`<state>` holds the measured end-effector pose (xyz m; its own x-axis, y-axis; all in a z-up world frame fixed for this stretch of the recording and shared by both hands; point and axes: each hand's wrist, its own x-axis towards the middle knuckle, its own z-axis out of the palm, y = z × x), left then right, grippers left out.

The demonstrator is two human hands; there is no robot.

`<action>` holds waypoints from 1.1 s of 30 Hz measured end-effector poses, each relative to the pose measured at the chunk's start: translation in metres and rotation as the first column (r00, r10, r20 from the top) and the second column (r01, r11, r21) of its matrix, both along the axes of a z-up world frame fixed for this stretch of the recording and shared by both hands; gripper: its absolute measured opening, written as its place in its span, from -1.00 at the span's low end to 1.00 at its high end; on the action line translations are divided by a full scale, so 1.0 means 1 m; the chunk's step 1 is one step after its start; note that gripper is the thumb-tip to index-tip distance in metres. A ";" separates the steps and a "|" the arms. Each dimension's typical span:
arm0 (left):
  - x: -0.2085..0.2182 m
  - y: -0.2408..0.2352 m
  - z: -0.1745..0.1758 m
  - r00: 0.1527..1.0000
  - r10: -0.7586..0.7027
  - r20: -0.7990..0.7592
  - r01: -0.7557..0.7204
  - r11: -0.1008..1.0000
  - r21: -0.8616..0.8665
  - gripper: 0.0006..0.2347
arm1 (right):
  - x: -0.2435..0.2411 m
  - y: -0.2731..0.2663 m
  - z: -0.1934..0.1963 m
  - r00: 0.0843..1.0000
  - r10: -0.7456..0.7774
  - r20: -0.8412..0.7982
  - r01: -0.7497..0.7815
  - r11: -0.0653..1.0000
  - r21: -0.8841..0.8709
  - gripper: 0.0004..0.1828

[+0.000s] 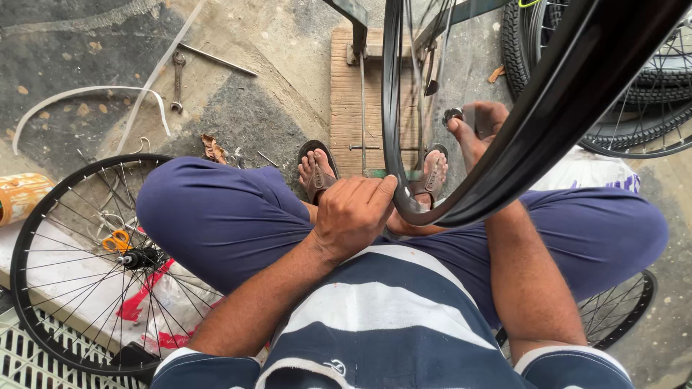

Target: The person sits on the floor and uses a spoke wrench to tighten the nipples of the spokes on a bicycle wheel mounted on a stand. They rotate the wheel periodically to access different sections of the rim and continue adjusting the tension of the spokes.

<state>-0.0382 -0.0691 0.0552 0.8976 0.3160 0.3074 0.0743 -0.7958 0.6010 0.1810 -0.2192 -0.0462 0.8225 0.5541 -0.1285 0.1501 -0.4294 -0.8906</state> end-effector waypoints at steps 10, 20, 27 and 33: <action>0.003 0.001 -0.010 0.999 -0.011 -0.037 0.012 1.000 0.018 -0.76 | 0.001 0.006 0.013 0.999 0.033 -0.025 -0.032 0.999 0.042 -0.71; -0.004 0.009 0.012 0.980 -0.066 0.190 0.072 0.997 -0.024 -0.76 | -0.004 0.015 0.029 0.998 0.027 -0.059 -0.027 1.000 0.001 -0.71; -0.006 0.003 0.003 0.979 -0.080 0.187 0.084 0.996 -0.012 -0.76 | -0.003 0.013 0.025 0.997 0.073 -0.014 -0.073 0.997 0.016 -0.73; -0.004 0.016 0.014 0.968 -0.105 0.229 0.132 0.986 -0.103 -0.71 | -0.007 0.014 0.019 0.929 0.142 -0.340 -0.082 0.979 0.187 -0.71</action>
